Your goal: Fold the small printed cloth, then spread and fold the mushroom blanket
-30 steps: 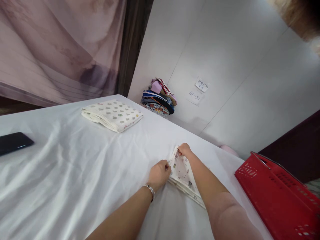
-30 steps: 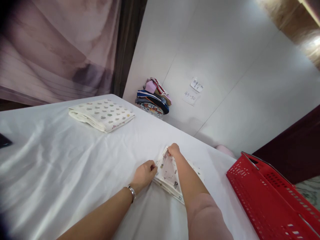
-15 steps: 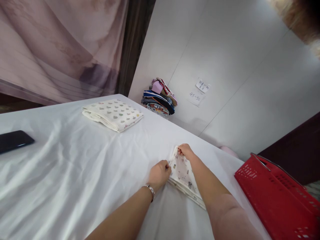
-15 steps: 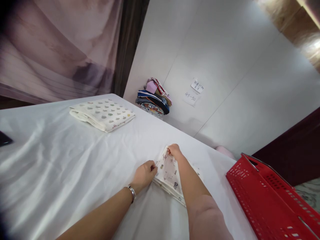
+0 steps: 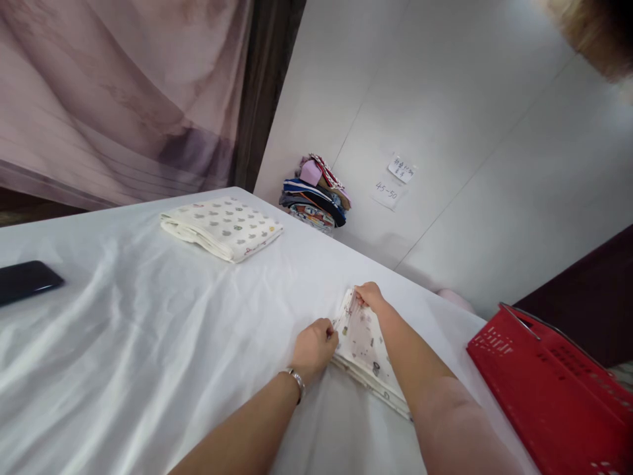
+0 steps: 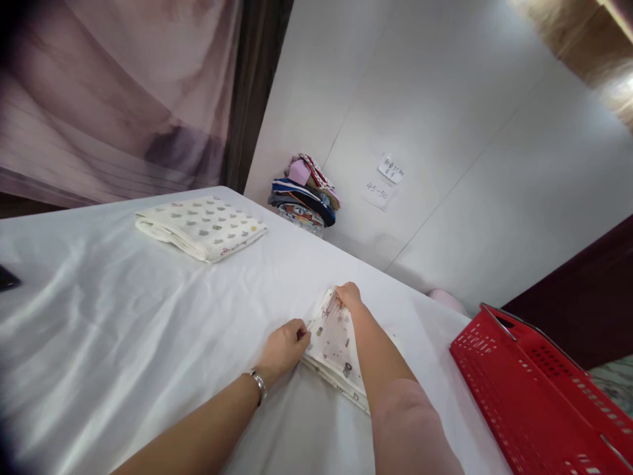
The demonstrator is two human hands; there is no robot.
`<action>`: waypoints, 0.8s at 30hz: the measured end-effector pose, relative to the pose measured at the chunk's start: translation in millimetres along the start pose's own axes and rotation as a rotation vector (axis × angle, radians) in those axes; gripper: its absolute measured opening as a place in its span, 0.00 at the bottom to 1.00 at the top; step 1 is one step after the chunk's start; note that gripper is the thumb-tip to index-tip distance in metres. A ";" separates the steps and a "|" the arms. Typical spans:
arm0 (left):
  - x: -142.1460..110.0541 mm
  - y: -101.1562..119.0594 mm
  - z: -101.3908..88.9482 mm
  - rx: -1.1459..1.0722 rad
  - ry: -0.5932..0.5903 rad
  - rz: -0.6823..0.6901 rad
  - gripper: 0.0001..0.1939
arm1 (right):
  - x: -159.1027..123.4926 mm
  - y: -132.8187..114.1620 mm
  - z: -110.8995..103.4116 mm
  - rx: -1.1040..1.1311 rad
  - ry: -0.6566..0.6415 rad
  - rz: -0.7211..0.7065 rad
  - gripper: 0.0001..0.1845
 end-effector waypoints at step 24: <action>0.9 -1.1 3.0 0.035 0.000 -0.001 0.05 | -4.7 -1.4 3.4 0.136 -0.177 -0.104 0.06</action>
Point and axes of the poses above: each hand's wrist, its own x-axis towards the middle knuckle, its own z-axis out of the palm, y = z × x, the point moved 2 cm from there along x, towards the middle knuckle, and after that the axes turned 15 degrees about z, right-handed, at the moved point
